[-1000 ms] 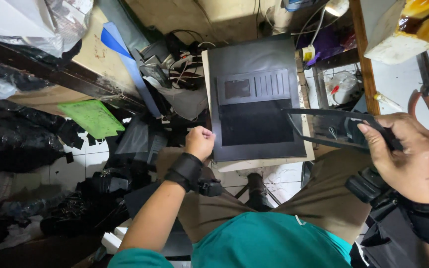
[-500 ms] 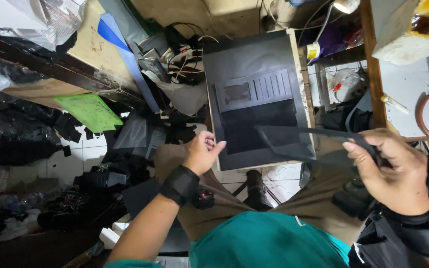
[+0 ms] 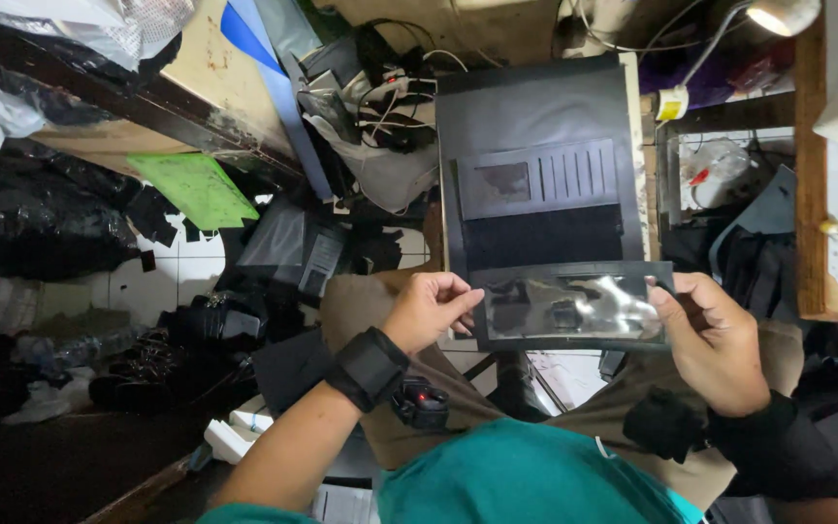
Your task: The person places a black sheet on a workbench, trims its edges with scissors, peels a protective liner from a transparent film, and applies the film to the sheet. The process is repeated on a second sheet.
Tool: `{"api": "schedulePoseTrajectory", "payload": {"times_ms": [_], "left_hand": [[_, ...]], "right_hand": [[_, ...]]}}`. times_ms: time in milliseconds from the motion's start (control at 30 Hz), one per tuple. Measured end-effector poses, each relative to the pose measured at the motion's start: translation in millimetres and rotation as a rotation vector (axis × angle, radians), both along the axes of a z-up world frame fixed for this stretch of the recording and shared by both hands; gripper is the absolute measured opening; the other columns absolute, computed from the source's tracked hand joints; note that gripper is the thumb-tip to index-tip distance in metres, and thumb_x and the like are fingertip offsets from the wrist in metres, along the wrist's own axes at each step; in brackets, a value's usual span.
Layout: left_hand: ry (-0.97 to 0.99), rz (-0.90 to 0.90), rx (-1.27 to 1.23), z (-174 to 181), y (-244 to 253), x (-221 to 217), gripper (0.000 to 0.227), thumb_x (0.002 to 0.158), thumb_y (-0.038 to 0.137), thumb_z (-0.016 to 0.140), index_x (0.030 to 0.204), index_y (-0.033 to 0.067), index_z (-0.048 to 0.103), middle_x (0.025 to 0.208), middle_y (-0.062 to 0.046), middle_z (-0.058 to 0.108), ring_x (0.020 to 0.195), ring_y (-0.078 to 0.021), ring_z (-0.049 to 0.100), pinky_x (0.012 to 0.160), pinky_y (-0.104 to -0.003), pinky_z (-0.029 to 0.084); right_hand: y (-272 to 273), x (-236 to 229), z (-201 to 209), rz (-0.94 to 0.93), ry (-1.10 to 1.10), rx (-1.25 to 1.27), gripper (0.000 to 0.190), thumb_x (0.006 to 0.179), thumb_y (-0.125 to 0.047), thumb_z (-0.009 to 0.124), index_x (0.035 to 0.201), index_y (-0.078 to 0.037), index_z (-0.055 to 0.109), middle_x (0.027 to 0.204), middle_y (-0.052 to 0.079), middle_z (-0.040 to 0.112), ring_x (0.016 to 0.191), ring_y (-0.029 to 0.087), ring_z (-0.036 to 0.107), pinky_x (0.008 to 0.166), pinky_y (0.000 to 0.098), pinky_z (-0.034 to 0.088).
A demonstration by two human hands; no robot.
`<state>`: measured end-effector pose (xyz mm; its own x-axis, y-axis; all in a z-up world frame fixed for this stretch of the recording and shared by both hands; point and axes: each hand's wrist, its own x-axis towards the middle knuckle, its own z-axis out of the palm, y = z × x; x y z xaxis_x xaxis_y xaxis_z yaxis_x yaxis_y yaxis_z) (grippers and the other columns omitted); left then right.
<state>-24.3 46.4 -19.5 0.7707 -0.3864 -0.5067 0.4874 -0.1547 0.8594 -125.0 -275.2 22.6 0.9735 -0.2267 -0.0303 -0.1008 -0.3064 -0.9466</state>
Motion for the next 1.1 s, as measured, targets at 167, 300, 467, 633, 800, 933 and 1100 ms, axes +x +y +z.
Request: {"api": "schedulePoseTrajectory", "payload": {"times_ms": [167,300,467,633,800,933,1100], "left_hand": [[0.033,0.017,0.123,-20.6,-3.9,12.2,0.023,0.093,0.016,0.076,0.079,0.0010,0.066,0.062,-0.014,0.069,0.058,-0.0199,0.074,0.050,-0.030,0.065],[0.052,0.018,0.170,-42.9,-6.7,22.0,0.024,0.093,0.019,0.075,0.082,0.0005,0.066,0.063,-0.016,0.068,0.057,-0.0209,0.073,0.048,-0.030,0.064],[0.019,0.034,0.245,-64.4,-9.4,28.3,0.025,0.092,0.022,0.075,0.081,0.0012,0.066,0.060,-0.014,0.067,0.056,-0.0188,0.073,0.045,-0.030,0.063],[-0.031,-0.032,0.357,-43.3,-13.4,38.1,0.025,0.093,0.023,0.075,0.078,0.0039,0.068,0.060,-0.012,0.070,0.055,-0.0163,0.075,0.041,-0.028,0.060],[-0.160,-0.123,0.453,-32.3,-12.8,46.2,0.029,0.093,0.028,0.074,0.073,0.0078,0.070,0.057,-0.007,0.071,0.054,-0.0136,0.075,0.042,-0.026,0.057],[-0.194,-0.130,0.486,-38.2,-13.1,48.9,0.030,0.093,0.029,0.073,0.070,0.0093,0.069,0.055,-0.005,0.071,0.051,-0.0137,0.074,0.045,-0.028,0.057],[-0.337,-0.174,0.584,-43.8,-10.1,52.7,0.033,0.091,0.031,0.074,0.065,0.0101,0.071,0.059,-0.004,0.073,0.052,-0.0149,0.066,0.054,-0.036,0.049]], "right_hand": [[-11.1,16.9,-14.9,0.073,0.145,-0.322,0.022,0.108,-0.013,0.061,0.121,0.000,0.071,0.091,0.006,0.058,0.078,0.015,0.053,0.073,0.0289,0.041],[-18.5,30.3,-31.0,0.142,0.096,-0.409,0.023,0.105,-0.011,0.062,0.121,0.003,0.071,0.094,0.009,0.063,0.085,0.019,0.059,0.081,0.0304,0.044],[-14.6,47.1,-26.9,0.044,0.268,-0.451,0.040,0.100,-0.016,0.067,0.136,0.000,0.068,0.111,0.011,0.074,0.099,0.020,0.068,0.090,0.0343,0.049],[-18.7,55.1,-34.3,-0.001,0.343,-0.353,0.038,0.099,-0.013,0.070,0.135,-0.003,0.062,0.100,0.010,0.072,0.084,0.017,0.064,0.078,0.0316,0.048],[-24.0,60.2,-38.0,0.062,0.363,-0.389,0.036,0.099,-0.012,0.069,0.132,-0.004,0.060,0.104,0.014,0.073,0.092,0.022,0.069,0.079,0.0346,0.051],[-26.6,62.2,-45.6,0.075,0.384,-0.391,0.033,0.099,-0.013,0.069,0.130,-0.005,0.061,0.104,0.012,0.074,0.091,0.021,0.070,0.078,0.0325,0.053],[-24.5,65.4,-48.3,0.092,0.404,-0.441,0.027,0.098,-0.015,0.070,0.124,-0.007,0.066,0.103,0.012,0.076,0.093,0.023,0.073,0.080,0.0333,0.053]]}}
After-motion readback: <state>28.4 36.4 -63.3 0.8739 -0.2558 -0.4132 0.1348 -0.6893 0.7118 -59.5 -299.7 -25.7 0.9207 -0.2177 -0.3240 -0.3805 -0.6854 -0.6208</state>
